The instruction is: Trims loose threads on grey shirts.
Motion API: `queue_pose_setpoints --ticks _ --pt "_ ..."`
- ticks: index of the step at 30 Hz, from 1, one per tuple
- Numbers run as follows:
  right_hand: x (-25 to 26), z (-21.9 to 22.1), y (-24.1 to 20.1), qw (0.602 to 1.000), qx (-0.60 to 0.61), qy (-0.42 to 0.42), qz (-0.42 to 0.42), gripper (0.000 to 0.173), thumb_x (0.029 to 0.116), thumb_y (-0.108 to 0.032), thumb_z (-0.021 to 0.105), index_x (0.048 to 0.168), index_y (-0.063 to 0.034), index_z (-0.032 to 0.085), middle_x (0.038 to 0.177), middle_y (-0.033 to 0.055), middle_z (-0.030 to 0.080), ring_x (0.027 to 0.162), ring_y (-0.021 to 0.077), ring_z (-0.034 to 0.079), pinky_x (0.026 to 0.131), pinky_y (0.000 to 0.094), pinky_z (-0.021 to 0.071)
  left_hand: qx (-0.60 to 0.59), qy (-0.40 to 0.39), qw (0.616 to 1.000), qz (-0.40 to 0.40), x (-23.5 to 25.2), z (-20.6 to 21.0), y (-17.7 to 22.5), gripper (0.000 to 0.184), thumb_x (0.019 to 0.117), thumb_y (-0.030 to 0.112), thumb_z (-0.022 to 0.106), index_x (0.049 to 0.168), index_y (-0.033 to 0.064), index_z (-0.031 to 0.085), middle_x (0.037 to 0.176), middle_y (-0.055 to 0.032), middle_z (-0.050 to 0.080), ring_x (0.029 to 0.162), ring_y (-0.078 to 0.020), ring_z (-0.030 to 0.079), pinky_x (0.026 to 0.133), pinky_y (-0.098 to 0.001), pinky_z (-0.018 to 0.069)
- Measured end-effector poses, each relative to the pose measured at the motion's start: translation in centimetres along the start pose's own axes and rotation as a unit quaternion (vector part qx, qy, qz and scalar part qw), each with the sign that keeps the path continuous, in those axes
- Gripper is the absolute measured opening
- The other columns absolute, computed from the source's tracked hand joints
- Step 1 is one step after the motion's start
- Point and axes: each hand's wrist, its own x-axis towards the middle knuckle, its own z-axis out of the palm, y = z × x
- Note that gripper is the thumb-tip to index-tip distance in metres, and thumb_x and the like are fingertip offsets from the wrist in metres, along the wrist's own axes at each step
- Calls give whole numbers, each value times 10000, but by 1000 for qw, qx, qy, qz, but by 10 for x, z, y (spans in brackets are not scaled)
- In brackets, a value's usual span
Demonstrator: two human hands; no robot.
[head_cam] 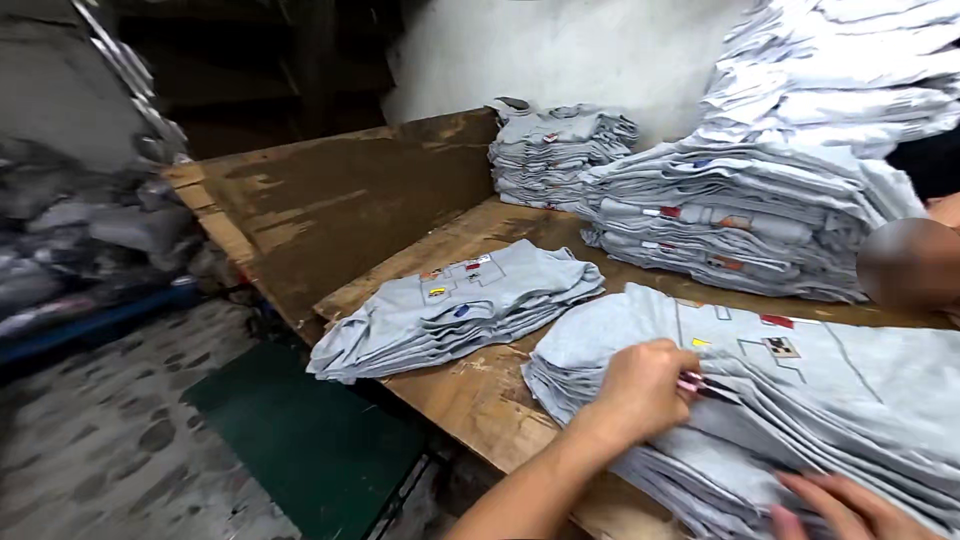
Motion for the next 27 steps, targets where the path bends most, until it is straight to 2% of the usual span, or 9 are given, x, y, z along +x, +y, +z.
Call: queue_pose_setpoints --ticks 3,6,8,10,12,16,19,21,27 --pt "16 0 -18 995 -8 -94 38 375 962 -526 634 1003 -200 814 1183 123 718 1175 338 611 1010 639 354 82 24 995 52 12 31 -12 340 748 -36 767 1066 82 740 921 -117 714 841 -296 714 684 -522 577" --pt "13 8 -20 996 63 -8 56 209 914 -446 691 867 -287 818 1104 -16 736 1131 188 619 1030 533 377 87 -24 996 2 6 20 6 290 779 22 771 1058 97 742 950 -100 733 882 -294 721 740 -550 586" --pt "9 15 -23 992 101 67 38 87 892 -316 760 872 -251 813 1056 -23 713 1123 142 606 1027 403 456 76 -95 984 -127 -3 -2 28 189 898 283 753 955 104 732 850 -84 710 834 -283 699 753 -561 563" --pt "3 28 -25 985 110 134 -10 30 866 -170 784 890 -153 791 1029 16 688 1092 122 628 988 290 534 31 -185 961 -201 -8 -15 44 444 923 526 704 878 85 739 774 -87 693 763 -269 684 737 -549 555" --pt "-1 41 -28 979 113 171 -25 14 853 -78 754 866 -72 757 1007 58 700 1031 115 682 934 258 591 -51 -225 953 -194 -12 -5 43 371 929 450 708 902 82 745 782 -60 688 736 -207 662 724 -479 552" --pt "11 26 -31 965 185 146 119 91 907 -113 728 859 -57 782 1024 69 684 904 48 683 795 180 607 -152 -117 964 -182 -21 8 25 142 927 242 725 959 107 753 806 18 689 723 -79 634 705 -317 538" --pt "15 13 -30 956 176 170 163 93 888 -112 736 831 -55 784 1022 78 672 836 40 690 718 173 622 -9 -14 994 -107 -37 4 36 268 849 232 776 1108 169 748 1008 2 720 939 -148 697 868 -414 588" --pt "15 14 -28 957 149 203 144 87 885 -135 757 835 -71 787 1008 66 665 868 22 671 752 142 600 64 49 996 -23 -43 9 39 266 784 285 833 1031 197 788 954 12 723 907 -186 706 832 -472 588" --pt "3 10 -24 964 199 172 36 108 958 -226 715 893 -142 734 1031 -3 653 964 28 651 852 177 581 58 -12 998 0 -34 13 38 126 846 249 803 955 188 795 911 20 739 865 -159 721 795 -440 611"
